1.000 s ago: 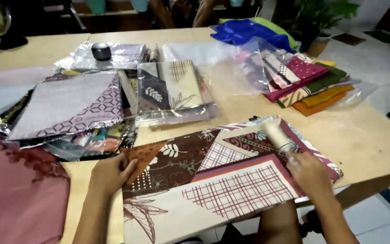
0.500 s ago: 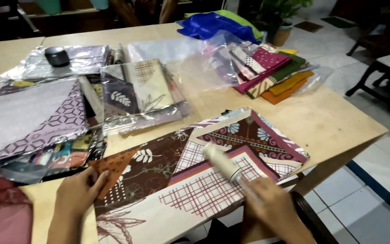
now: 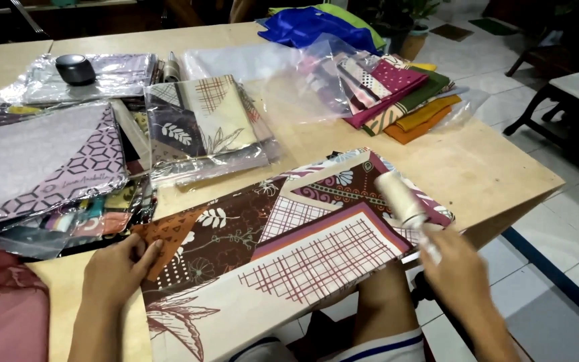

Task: The person is using a lint roller to remove lint or dust from a piece of patterned fabric laid out on a work table.

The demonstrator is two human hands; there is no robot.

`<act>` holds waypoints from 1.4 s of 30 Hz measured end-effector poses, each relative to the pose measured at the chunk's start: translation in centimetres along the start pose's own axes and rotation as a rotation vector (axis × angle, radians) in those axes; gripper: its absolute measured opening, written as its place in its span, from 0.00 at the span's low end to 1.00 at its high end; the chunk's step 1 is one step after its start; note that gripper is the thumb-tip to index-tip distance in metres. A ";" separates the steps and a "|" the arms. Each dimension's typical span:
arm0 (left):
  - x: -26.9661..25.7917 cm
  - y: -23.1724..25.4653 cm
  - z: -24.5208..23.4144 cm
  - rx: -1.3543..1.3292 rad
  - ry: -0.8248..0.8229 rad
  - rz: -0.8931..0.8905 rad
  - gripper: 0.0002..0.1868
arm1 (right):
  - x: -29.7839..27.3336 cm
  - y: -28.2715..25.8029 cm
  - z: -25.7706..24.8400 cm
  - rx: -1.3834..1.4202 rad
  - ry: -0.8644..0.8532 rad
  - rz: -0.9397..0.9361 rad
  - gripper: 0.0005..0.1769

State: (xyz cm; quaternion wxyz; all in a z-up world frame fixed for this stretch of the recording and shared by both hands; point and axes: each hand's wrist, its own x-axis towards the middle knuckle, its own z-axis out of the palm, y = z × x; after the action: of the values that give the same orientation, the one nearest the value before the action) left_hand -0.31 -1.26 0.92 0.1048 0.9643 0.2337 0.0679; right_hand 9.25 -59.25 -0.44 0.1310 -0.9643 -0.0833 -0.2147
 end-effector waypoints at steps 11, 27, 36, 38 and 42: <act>-0.2 -0.1 -0.1 -0.051 -0.001 -0.007 0.25 | -0.3 1.0 -1.1 -0.102 -0.145 0.165 0.20; 0.9 -4.1 2.6 -0.279 0.663 0.034 0.21 | -1.5 -29.1 8.2 -0.025 -0.246 -0.317 0.31; 0.8 -6.3 3.2 -0.342 0.770 -0.139 0.20 | -6.1 -37.0 3.3 0.588 -0.263 -0.643 0.11; 0.4 -5.3 2.6 -0.324 0.659 -0.033 0.19 | -4.8 -32.0 3.6 0.540 -0.203 -0.545 0.13; -0.2 -2.7 0.9 -0.023 0.270 0.021 0.33 | -3.1 -23.5 2.2 0.249 -0.160 -0.280 0.19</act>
State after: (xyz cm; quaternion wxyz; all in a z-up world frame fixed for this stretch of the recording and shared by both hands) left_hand -1.51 0.86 -0.61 0.0826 0.9474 0.2349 0.2008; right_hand 2.28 -36.60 1.38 0.2110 -0.9336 -0.2528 -0.1416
